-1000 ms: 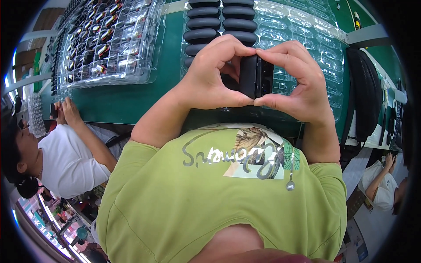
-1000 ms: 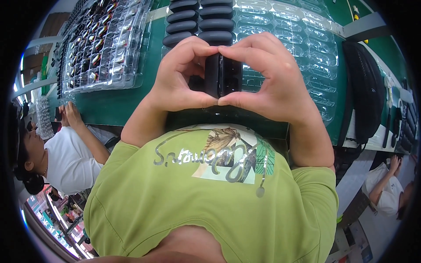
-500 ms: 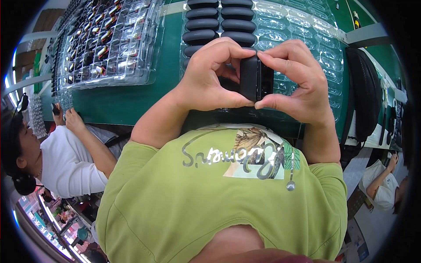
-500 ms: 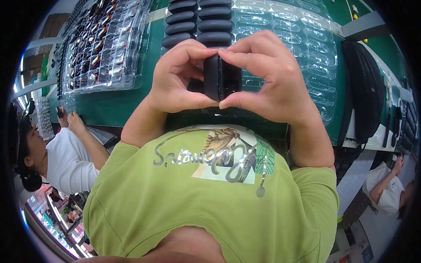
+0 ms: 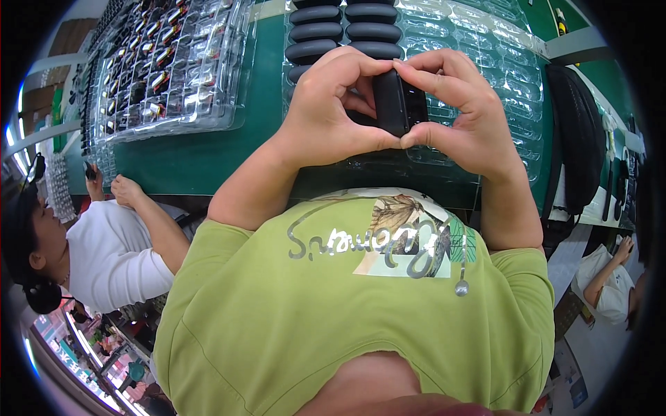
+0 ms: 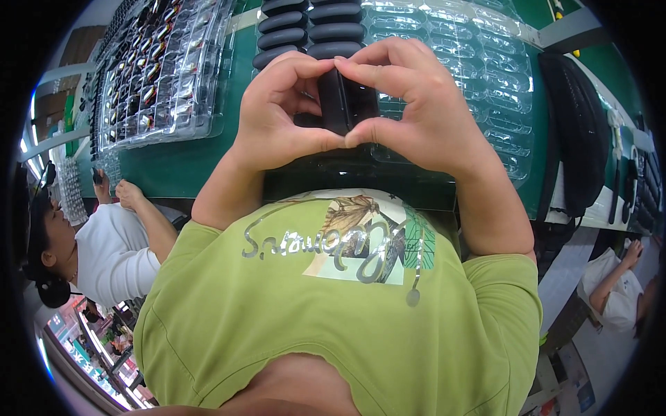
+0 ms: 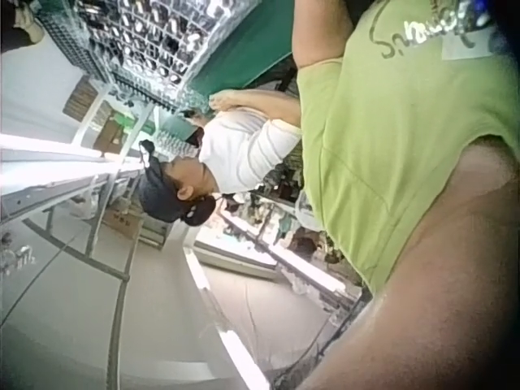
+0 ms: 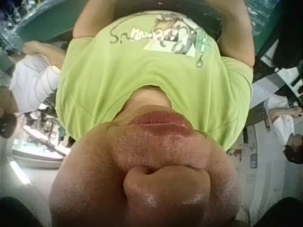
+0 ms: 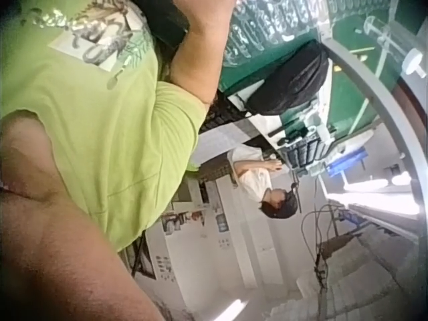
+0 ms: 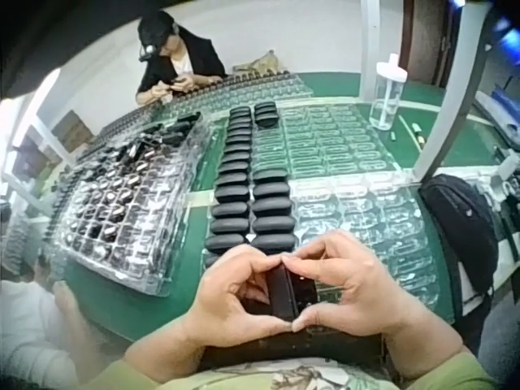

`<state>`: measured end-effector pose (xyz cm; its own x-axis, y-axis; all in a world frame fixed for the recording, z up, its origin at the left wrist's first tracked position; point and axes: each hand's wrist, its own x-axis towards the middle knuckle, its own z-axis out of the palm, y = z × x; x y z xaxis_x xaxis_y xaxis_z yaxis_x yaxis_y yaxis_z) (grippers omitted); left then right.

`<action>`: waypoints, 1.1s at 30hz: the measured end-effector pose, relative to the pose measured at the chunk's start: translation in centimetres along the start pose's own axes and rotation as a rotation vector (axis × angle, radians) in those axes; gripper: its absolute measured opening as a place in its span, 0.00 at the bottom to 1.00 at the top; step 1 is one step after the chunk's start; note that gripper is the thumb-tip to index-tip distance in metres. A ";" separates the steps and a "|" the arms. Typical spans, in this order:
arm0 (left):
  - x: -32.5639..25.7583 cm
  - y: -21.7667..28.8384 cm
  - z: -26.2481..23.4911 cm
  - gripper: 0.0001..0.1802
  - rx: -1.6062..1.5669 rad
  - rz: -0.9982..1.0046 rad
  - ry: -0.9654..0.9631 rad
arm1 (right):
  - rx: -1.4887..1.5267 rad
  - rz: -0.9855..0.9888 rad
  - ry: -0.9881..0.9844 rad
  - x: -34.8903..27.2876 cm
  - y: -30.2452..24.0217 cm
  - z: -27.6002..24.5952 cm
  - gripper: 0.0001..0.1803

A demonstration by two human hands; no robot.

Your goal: The person assembles small electronic components by hand, inserting them into plastic cases.

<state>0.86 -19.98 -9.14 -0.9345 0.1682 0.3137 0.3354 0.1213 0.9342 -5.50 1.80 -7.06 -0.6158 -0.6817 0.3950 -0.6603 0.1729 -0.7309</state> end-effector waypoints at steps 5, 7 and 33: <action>0.0 -0.2 0.0 0.40 -0.025 -0.066 0.007 | 0.024 0.000 0.011 0.2 0.3 -0.2 0.38; 0.1 0.5 0.5 0.40 -0.060 -0.080 0.022 | 0.029 -0.013 0.017 0.1 0.0 -0.5 0.38; 1.2 -0.4 0.7 0.33 0.170 0.208 0.368 | 0.972 0.571 0.124 0.4 -0.3 1.5 0.18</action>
<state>-0.27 -19.13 -9.28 -0.8149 -0.1494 0.5600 0.5067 0.2853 0.8135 -4.95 0.42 -7.48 -0.7940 -0.5956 -0.1222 0.3114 -0.2258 -0.9230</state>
